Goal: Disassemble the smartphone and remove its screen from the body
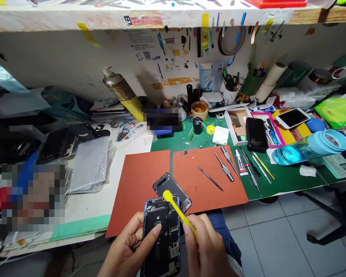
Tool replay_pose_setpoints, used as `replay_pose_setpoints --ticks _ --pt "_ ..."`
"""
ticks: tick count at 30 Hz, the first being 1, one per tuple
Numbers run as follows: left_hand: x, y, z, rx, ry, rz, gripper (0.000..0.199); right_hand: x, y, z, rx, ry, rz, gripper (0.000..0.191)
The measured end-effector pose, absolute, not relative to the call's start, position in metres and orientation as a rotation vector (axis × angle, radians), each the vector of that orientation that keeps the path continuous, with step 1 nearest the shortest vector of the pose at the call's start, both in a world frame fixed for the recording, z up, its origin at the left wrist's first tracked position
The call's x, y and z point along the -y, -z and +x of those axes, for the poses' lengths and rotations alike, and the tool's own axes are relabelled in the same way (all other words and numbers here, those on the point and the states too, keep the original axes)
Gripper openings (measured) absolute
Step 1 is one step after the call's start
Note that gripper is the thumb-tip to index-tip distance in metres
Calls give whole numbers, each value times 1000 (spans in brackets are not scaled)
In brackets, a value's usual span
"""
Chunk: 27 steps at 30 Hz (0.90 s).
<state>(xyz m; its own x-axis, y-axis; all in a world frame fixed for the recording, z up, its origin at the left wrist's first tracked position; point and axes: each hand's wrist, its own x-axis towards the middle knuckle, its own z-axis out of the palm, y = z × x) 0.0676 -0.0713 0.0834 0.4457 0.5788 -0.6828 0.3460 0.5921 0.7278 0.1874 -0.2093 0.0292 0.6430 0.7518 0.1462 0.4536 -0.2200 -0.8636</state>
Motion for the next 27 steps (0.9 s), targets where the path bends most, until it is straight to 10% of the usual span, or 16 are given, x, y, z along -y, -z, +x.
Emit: replay_pose_setpoints --ticks 12,27 --pt "68 -83 65 -1135 -159 933 58 210 -39 202 720 -126 -1971 16" --pt "64 -77 60 -1059 -94 827 60 200 -50 186 18 -1256 -1446 62"
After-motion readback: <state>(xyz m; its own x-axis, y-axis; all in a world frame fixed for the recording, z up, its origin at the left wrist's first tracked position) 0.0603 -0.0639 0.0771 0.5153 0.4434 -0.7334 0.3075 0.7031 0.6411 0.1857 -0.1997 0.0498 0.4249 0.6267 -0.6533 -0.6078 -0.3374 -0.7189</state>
